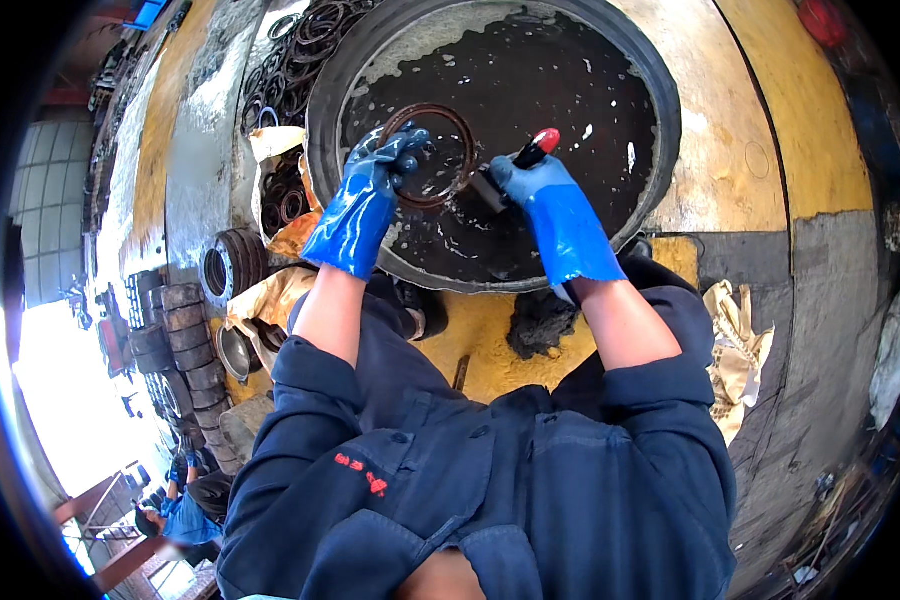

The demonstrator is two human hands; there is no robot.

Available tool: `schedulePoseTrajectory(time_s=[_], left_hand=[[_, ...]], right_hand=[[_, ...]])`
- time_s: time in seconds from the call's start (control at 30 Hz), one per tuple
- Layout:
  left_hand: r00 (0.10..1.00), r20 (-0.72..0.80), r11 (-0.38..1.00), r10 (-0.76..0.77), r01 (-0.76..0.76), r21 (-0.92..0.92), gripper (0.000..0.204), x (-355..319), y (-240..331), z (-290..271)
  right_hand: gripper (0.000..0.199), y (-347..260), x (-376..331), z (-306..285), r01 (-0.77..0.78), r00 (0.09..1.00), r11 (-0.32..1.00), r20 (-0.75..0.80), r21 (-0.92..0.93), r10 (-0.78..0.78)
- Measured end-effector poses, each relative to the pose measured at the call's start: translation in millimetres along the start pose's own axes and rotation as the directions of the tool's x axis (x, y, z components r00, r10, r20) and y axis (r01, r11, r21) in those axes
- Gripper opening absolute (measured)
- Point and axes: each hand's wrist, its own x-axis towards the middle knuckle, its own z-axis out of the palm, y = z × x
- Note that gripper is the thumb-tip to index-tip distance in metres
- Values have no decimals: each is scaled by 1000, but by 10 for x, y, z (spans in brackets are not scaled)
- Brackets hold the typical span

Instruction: The person uses a red-handled scraper to clean dark metal rings inside a large black basin filled with liquid. They repeatedly pick up rings from a pile, scrape them against the basin's surface, and place them into a brown paper bag. The process is repetitive and involves handling multiple small metal objects one by one.

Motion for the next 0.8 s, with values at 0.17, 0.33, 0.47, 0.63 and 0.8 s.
schedulePoseTrajectory(time_s=[0.17, 0.33, 0.47, 0.63, 0.8], left_hand=[[991, -79, 970, -109, 88, -226, 36, -18, 21, -41], [994, 4, 961, -111, 109, -256, 35, -22, -23, 80], [995, 43, 964, -85, 93, -250, 34, 3, -67, 153], [999, 37, 972, -20, 28, -231, 34, 12, -42, 160], [997, 27, 992, 75, -72, -107, 31, 35, -53, 234]], right_hand=[[39, -128, -19, -39, 4, 977, 917, -196, -399, -89], [32, -387, -61, 92, 585, 810, 805, -125, 100, -573], [30, -332, 26, 49, 533, 820, 841, -189, -90, -540], [23, -296, -8, 34, 128, 975, 992, -182, -9, -127], [30, 116, 111, 241, 31, 999, 975, -46, 220, -21]])
